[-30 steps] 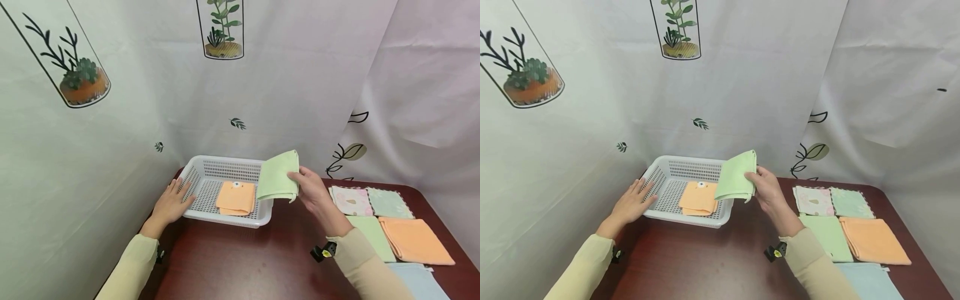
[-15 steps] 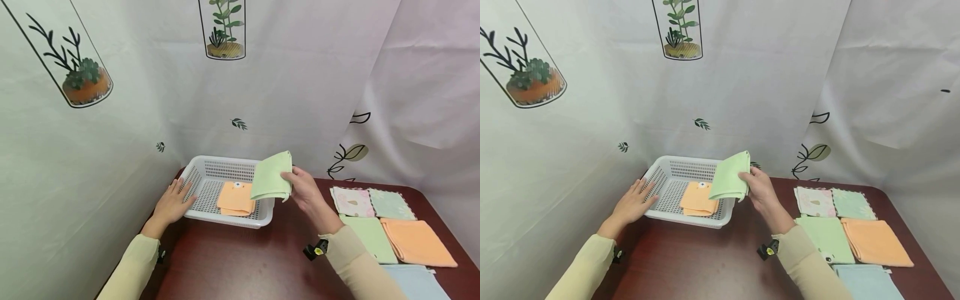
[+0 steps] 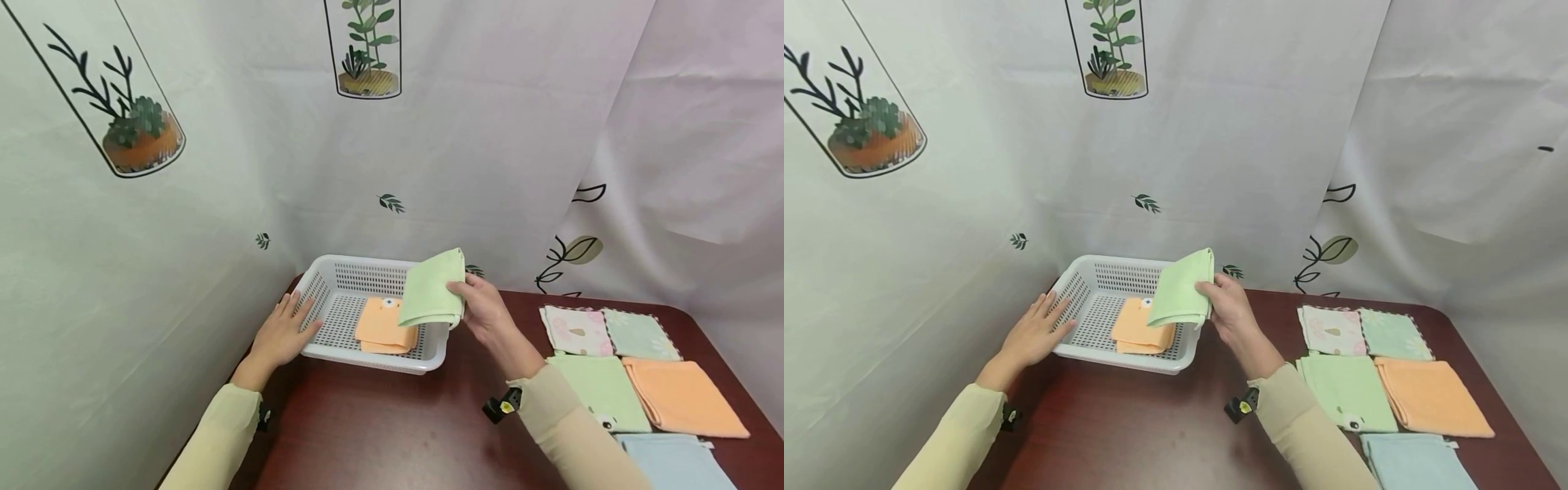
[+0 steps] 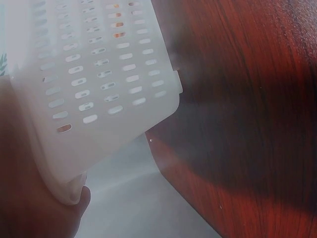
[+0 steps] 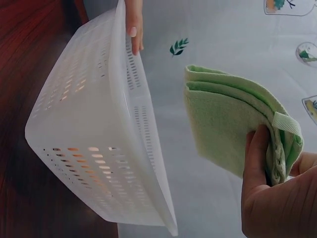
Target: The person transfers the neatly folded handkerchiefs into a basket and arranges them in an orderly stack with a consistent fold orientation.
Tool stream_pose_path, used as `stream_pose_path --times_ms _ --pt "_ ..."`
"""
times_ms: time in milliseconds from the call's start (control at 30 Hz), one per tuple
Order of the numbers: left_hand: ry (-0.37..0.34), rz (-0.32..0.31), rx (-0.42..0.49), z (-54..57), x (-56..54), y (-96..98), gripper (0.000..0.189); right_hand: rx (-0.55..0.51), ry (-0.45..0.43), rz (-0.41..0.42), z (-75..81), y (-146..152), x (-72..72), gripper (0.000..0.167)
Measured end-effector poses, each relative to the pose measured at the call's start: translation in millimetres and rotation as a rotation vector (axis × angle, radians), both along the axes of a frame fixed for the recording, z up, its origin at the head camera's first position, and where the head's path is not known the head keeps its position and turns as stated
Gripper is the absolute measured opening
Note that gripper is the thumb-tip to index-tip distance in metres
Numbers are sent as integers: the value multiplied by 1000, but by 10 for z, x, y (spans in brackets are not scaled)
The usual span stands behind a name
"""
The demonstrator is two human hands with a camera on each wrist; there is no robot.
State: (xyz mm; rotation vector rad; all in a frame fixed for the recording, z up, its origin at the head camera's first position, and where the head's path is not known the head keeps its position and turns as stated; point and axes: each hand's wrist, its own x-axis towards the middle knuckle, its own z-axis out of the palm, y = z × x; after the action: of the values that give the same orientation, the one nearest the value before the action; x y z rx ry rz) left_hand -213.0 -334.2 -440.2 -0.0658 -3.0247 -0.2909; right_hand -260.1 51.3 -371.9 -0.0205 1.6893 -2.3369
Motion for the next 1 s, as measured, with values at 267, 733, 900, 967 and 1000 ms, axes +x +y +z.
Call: stream_pose_path --times_ms 267,733,900,967,1000 --pt "-8 5 10 -16 1 -11 73 4 -18 -14 -53 -108 -12 46" --pt "-9 15 10 5 6 -2 72 7 -36 1 -145 -298 -29 49" --pt "-5 12 6 -2 3 -6 72 14 -50 0 -178 -378 -43 50" --pt "-4 9 7 0 5 -4 72 9 -58 -8 -193 -413 -53 50" --pt "-3 8 8 1 6 -2 72 6 -60 -9 -203 -429 -59 50"
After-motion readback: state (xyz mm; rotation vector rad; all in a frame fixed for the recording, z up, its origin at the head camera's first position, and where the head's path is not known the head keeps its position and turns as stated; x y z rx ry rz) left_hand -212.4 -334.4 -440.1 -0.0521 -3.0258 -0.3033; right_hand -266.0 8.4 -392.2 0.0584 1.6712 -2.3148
